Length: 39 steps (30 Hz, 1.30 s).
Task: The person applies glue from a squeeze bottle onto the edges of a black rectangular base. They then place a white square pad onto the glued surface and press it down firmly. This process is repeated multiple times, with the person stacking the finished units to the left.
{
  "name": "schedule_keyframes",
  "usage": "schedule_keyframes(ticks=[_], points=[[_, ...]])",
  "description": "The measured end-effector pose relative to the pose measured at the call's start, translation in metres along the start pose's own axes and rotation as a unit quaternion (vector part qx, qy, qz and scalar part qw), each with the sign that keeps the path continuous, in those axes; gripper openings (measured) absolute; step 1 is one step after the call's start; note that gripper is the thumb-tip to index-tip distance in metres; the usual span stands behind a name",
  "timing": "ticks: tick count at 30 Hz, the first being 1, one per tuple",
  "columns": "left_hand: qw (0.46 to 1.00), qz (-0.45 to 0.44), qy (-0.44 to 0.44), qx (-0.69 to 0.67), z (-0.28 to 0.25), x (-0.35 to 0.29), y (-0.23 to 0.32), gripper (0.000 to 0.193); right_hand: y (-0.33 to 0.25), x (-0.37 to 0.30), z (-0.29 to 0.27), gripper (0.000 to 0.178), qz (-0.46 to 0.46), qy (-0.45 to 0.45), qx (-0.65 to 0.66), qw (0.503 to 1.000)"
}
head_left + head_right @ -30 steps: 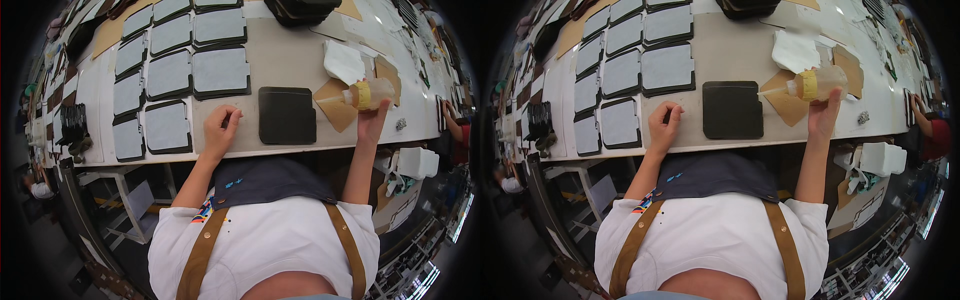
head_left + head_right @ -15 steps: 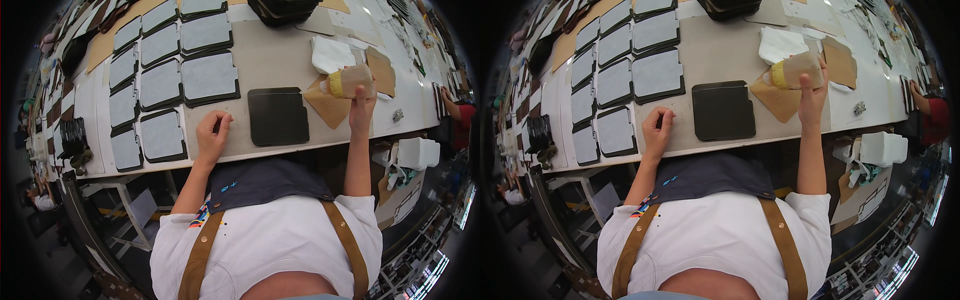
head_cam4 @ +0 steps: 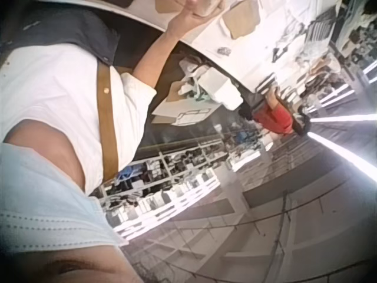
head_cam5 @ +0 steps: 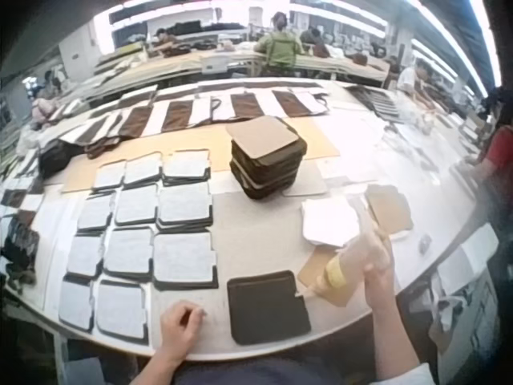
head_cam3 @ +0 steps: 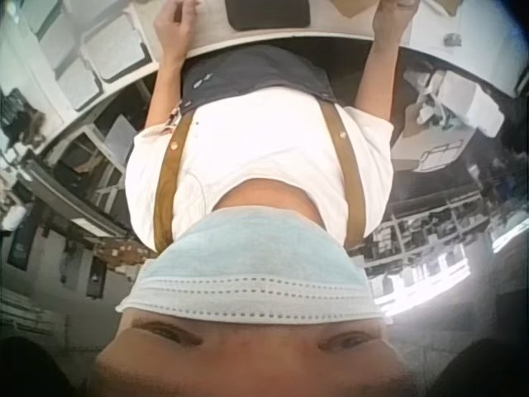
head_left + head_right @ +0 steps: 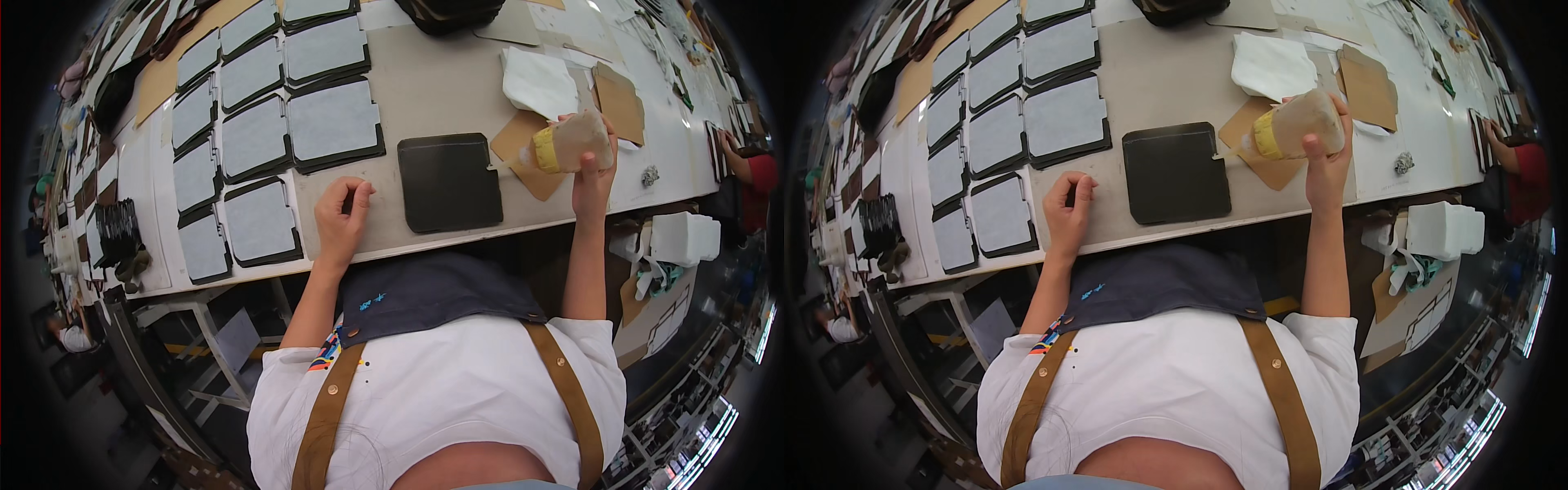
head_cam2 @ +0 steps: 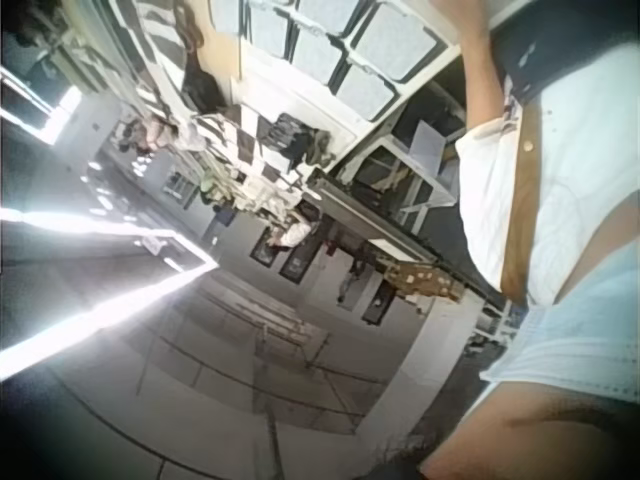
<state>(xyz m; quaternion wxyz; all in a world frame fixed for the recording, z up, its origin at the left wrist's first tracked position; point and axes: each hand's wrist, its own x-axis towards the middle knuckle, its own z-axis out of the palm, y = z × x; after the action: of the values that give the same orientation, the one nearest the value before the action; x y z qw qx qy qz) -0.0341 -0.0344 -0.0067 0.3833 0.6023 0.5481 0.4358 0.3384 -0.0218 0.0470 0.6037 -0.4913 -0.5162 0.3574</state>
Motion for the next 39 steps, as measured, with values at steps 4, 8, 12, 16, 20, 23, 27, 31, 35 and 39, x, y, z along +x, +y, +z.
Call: schedule_keyframes(ticks=[4, 8, 12, 16, 20, 23, 27, 31, 35, 39], points=[[1.0, 0.006, -0.003, -0.004, 0.0, 0.001, -0.001, 0.016, -0.002, -0.003, -0.002, 0.085, -0.014, 0.001, -0.022, 1.0], [1.0, 0.013, -0.001, -0.002, 0.0, 0.001, -0.002, 0.016, -0.009, -0.003, -0.002, 0.086, -0.025, -0.001, -0.029, 0.999], [1.0, 0.01, 0.001, 0.009, 0.0, 0.001, -0.003, 0.016, -0.01, -0.004, -0.005, 0.086, -0.027, 0.001, -0.03, 0.999], [1.0, 0.008, -0.001, 0.011, 0.0, 0.001, -0.001, 0.016, -0.01, -0.008, -0.008, 0.088, -0.022, -0.003, -0.027, 0.999], [1.0, 0.004, 0.003, -0.004, 0.002, 0.001, -0.002, 0.016, -0.013, -0.015, -0.008, 0.091, -0.014, -0.006, -0.026, 1.0], [1.0, 0.004, 0.004, -0.005, 0.002, 0.001, -0.003, 0.016, -0.016, -0.019, -0.006, 0.092, -0.004, -0.004, -0.021, 1.0], [1.0, 0.005, 0.005, -0.008, 0.002, 0.001, -0.001, 0.016, -0.016, -0.021, -0.004, 0.092, -0.005, -0.002, -0.016, 1.0], [1.0, 0.018, 0.0, 0.005, 0.001, 0.002, -0.001, 0.016, -0.013, -0.02, 0.0, 0.091, -0.007, -0.006, -0.01, 1.0], [1.0, 0.018, 0.0, 0.005, 0.001, 0.002, -0.001, 0.016, -0.015, -0.019, 0.003, 0.09, -0.002, -0.012, -0.002, 1.0], [1.0, 0.024, -0.002, 0.005, 0.001, 0.002, -0.001, 0.016, -0.016, -0.023, 0.0, 0.09, 0.007, -0.014, 0.003, 1.0]])
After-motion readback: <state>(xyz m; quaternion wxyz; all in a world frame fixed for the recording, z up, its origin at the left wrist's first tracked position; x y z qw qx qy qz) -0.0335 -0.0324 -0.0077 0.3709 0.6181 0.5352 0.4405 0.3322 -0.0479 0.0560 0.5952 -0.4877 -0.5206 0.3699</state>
